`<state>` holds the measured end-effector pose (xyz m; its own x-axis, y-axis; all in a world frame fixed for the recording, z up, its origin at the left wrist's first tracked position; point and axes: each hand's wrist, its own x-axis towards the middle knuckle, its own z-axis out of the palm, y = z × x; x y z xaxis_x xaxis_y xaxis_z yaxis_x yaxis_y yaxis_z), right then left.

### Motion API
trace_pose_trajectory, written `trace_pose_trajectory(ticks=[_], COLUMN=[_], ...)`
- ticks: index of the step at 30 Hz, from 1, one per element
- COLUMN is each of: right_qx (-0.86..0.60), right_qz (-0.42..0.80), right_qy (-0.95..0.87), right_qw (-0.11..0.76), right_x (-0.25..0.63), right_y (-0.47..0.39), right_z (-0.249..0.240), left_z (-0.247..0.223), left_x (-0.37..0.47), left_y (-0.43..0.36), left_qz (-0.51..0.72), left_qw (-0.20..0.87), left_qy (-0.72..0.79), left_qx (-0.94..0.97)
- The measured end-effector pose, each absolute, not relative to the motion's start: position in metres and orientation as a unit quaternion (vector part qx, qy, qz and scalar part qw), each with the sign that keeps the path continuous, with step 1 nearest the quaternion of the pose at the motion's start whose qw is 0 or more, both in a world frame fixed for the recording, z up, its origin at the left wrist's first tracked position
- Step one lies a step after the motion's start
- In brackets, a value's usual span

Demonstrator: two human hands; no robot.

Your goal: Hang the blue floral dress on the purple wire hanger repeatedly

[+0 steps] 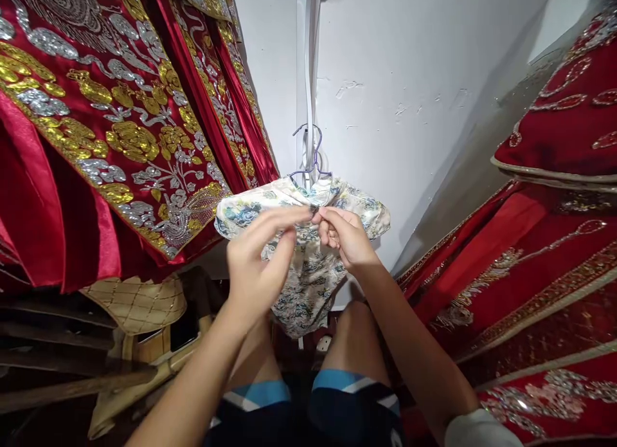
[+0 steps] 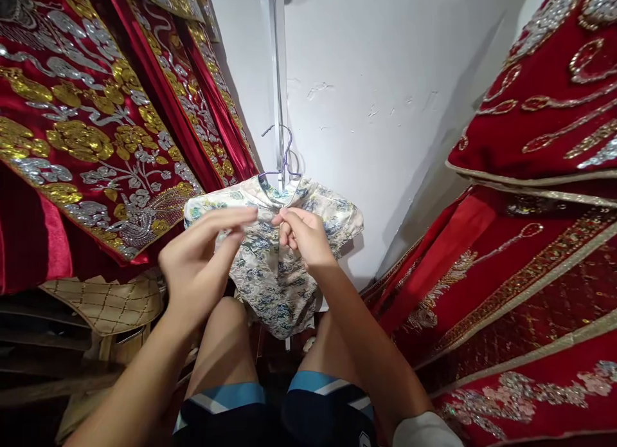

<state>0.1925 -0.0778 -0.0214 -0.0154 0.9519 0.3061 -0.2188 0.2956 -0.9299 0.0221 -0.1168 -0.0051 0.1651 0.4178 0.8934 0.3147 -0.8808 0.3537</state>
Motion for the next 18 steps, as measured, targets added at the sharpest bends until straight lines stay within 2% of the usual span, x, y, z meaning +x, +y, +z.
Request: trace_pose_trajectory(ticks=[3, 6, 12, 18], right_qx=[-0.358, -0.351, -0.332, -0.416], right_qz=[0.445, 0.42, 0.378, 0.381], right_qy=[-0.544, -0.551, -0.538, -0.586], right_qw=[0.614, 0.63, 0.676, 0.582], right_x=[0.196, 0.2, 0.186, 0.175], right_y=[-0.08, -0.074, -0.053, -0.049], right_z=[-0.019, -0.022, -0.041, -0.079], left_z=[0.006, 0.008, 0.001, -0.004], left_x=[0.03, 0.039, 0.055, 0.03], left_y=[-0.064, -0.044, -0.048, -0.029], left_qz=[0.502, 0.437, 0.583, 0.733], left_qw=[-0.017, -0.029, 0.007, 0.055], left_qy=[0.257, 0.276, 0.284, 0.323], left_qx=[0.826, 0.856, 0.761, 0.597])
